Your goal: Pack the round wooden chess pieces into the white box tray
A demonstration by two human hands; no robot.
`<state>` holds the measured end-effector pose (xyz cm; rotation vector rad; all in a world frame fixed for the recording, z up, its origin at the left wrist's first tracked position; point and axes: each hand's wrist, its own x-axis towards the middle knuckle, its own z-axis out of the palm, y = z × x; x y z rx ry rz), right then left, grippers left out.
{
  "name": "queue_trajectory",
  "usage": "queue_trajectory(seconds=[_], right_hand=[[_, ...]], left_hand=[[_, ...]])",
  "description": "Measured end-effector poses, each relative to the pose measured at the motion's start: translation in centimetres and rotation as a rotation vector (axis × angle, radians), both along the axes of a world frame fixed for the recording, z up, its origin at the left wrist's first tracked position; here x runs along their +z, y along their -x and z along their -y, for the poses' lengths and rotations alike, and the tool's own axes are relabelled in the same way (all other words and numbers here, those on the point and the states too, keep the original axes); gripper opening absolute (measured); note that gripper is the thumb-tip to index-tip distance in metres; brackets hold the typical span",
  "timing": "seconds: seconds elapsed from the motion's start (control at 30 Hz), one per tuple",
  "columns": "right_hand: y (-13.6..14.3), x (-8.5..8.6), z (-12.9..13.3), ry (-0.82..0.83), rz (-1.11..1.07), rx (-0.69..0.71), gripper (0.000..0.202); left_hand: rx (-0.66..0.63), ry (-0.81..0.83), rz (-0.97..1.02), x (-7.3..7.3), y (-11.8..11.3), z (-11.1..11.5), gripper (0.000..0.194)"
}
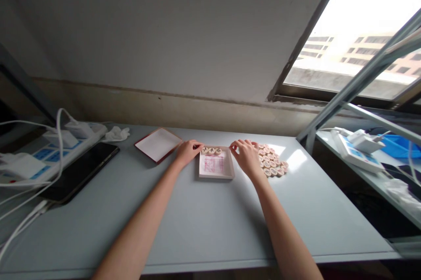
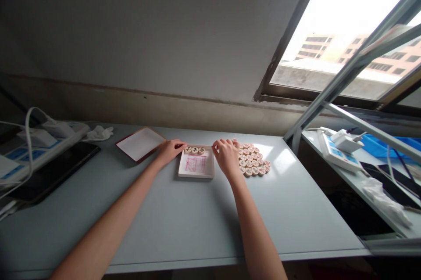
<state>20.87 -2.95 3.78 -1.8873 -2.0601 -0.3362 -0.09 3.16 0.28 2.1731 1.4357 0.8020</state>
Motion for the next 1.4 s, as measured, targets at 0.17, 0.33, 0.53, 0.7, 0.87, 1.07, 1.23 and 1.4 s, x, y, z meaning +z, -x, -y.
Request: queue_trajectory(seconds=[0.17, 0.33, 0.53, 0.7, 0.87, 1.07, 1.23, 1.4], right_hand=[[-3.0, 0.1, 0.4, 0.138, 0.004, -0.154, 0.016], [-3.1, 0.0, 0.4, 0.222, -0.049, -0.143, 0.016], [-4.5, -0.3, 0.3, 0.275, -0.219, -0.007, 0.024], [-4.4, 0.1, 0.5, 0.237, -0.191, 0.0, 0.015], [-1.7, 0.9, 0.5, 0.125, -0.233, 0.148, 0.015], [0.6, 0.2, 0.5, 0.151, -0.169, 0.294, 0.012], [0.3, -0.8, 0.1, 0.108, -0.189, 0.289, 0.016], [0.0, -1.5, -0.2, 0.091, -0.202, 0.266, 0.011]], left_hand=[[-0.018, 0.015, 0.023, -0.2, 0.0, -0.2, 0.025], [-0.007, 0.022, 0.016, -0.1, 0.0, -0.1, 0.025], [-0.004, 0.01, -0.004, 0.1, 0.0, 0.1, 0.026], [-0.009, 0.013, 0.01, 0.0, 0.0, 0.0, 0.025], [-0.027, 0.017, 0.008, -0.2, 0.0, -0.1, 0.026], [-0.032, 0.0, -0.004, -0.4, -0.1, -0.1, 0.026], [-0.05, 0.008, 0.013, -0.4, -0.1, -0.1, 0.027], [-0.052, 0.012, 0.027, -0.5, 0.0, -0.2, 0.028]])
